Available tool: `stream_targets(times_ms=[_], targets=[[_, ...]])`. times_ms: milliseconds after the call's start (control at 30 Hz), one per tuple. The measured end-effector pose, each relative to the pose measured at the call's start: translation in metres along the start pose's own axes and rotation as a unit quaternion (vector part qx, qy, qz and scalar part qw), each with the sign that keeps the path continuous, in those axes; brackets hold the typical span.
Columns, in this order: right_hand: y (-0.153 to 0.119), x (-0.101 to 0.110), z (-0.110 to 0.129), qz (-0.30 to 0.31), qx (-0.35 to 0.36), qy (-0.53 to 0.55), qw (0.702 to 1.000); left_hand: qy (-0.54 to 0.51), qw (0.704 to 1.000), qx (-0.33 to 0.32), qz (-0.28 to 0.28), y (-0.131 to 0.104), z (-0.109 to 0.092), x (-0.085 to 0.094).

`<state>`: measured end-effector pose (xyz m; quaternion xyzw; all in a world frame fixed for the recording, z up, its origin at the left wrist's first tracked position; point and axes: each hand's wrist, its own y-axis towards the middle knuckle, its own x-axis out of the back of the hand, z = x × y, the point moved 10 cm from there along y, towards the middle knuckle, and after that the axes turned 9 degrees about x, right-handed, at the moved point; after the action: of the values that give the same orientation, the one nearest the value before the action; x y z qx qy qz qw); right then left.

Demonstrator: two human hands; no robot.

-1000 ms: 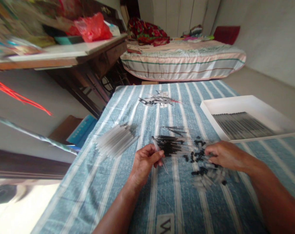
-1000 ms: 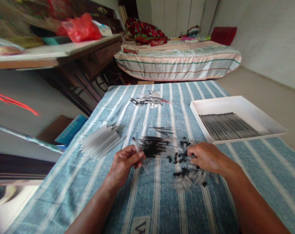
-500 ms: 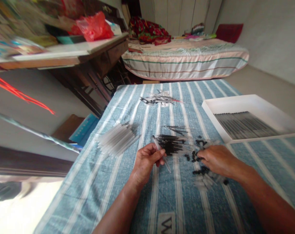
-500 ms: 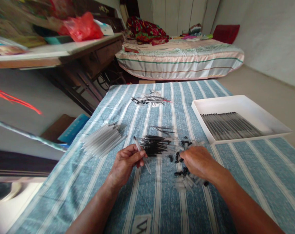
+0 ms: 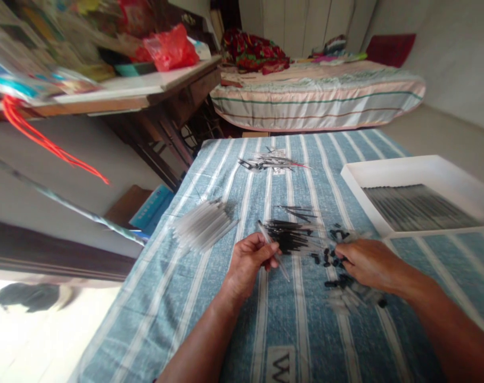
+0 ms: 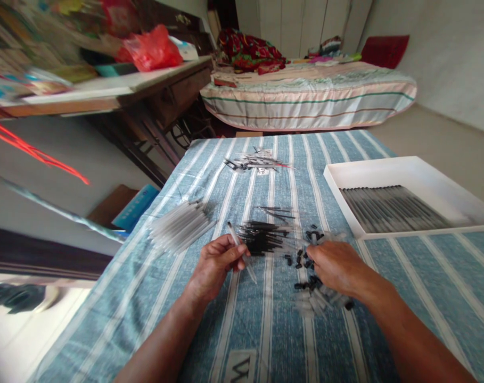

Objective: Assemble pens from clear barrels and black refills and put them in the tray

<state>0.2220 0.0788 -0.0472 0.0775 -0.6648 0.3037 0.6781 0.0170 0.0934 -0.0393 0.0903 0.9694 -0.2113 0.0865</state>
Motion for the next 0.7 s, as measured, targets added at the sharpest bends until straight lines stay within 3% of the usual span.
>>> stream_targets(times_ms=[133,233,333,533,633,700], targets=[[0.0,0.01,0.002,-0.054,0.005,0.032,0.998,-0.015,1.0,0.004,-0.005,0.0,0.001,0.001],[-0.001,0.021,0.008,-0.12,0.022,0.151,0.981,-0.03,1.0,0.003,-0.002,0.0,0.001,0.001],[-0.002,0.028,0.023,-0.165,0.067,0.317,0.932,-0.052,0.999,0.002,0.002,0.0,0.0,0.001],[0.001,0.019,0.05,-0.157,0.097,0.555,0.811,-0.086,0.996,0.008,0.006,0.001,0.001,0.002],[0.002,0.017,0.055,-0.158,0.106,0.582,0.791,-0.095,0.995,0.009,0.004,0.001,0.001,0.002],[0.004,0.016,0.056,-0.157,0.106,0.574,0.797,-0.097,0.995,0.008,0.003,0.0,0.001,0.002]])
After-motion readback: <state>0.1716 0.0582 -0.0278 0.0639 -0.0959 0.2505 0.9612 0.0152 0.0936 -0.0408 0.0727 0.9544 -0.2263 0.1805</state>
